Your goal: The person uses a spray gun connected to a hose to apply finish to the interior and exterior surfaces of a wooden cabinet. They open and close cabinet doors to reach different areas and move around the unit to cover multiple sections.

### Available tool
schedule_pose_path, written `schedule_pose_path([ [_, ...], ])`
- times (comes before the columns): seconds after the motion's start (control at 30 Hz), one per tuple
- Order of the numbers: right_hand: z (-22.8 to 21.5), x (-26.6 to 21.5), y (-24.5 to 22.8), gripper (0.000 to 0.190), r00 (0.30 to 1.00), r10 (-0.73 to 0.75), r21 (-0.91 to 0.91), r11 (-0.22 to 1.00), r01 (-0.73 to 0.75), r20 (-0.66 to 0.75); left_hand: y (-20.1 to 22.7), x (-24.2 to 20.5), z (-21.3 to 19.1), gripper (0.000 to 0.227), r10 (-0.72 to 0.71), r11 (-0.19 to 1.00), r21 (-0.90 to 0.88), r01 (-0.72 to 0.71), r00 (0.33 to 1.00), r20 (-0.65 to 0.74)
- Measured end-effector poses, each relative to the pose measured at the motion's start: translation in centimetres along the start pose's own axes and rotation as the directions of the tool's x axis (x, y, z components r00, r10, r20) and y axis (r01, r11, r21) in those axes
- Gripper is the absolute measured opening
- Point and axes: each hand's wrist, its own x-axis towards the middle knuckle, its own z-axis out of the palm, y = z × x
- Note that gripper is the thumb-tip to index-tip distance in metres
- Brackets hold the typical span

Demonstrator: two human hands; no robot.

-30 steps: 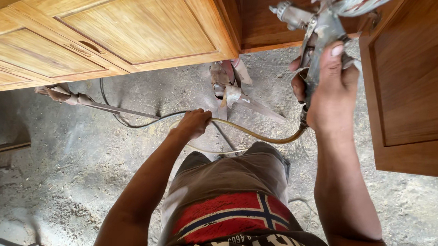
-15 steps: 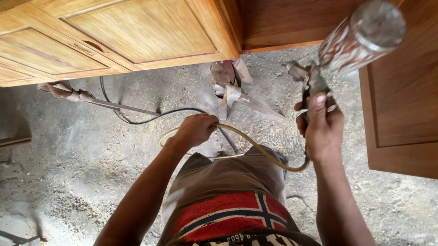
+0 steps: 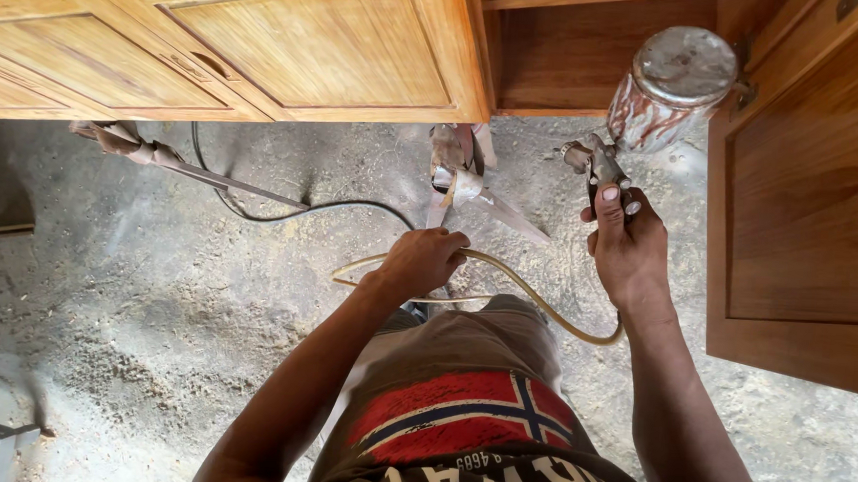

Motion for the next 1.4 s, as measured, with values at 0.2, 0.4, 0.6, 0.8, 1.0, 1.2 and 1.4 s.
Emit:
schedule_pose_path([
  [0.2,-0.1,0.4,-2.7,0.053,0.989,0.145,-0.112,0.983,-0.146,-0.023,0.6,-0.1,-0.7,0.024,-0.078,0.993,-0.078,0.089,0.988,0.130],
  [0.4,-3.2,-2.3,-1.0,0.057,0.967,-0.075,-0.412,0.911,-0.032,-0.242,0.8,-0.4,-0.8,0.025,0.140,0.973,-0.189,-0.134,0.990,0.017],
  [0.6,-0.5,-0.3,1.9,0.057,0.953,-0.161,-0.333,0.940,0.069,-0.256,-0.7,0.1,-2.1,0.027,0.071,0.980,-0.187,-0.063,0.997,0.036],
  [0.8,1.3,0.7,1.2,0.061,0.962,-0.159,-0.349,0.934,0.073,-0.223,-2.4,0.5,-2.4,0.030,0.018,0.979,-0.203,-0.015,1.000,0.010],
  [1.0,-1.6,-2.5,-3.3,0.063,0.961,-0.248,-0.074,0.968,0.240,-0.121,-3.3,0.4,-2.3,0.029,0.000,0.975,-0.220,-0.016,0.997,-0.075],
  [1.2,-2.0,-0.1,-6.4,0.067,0.925,-0.368,0.007,0.929,0.371,-0.093,-2.7,1.1,-3.1,0.026,-0.009,0.975,-0.223,-0.023,0.989,-0.145],
  [1.4,-6.5,3.4,-7.2,0.068,0.816,-0.533,-0.142,0.846,0.514,-0.223,-1.4,0.7,-4.1,0.023,0.047,0.965,-0.243,-0.100,0.975,-0.218],
])
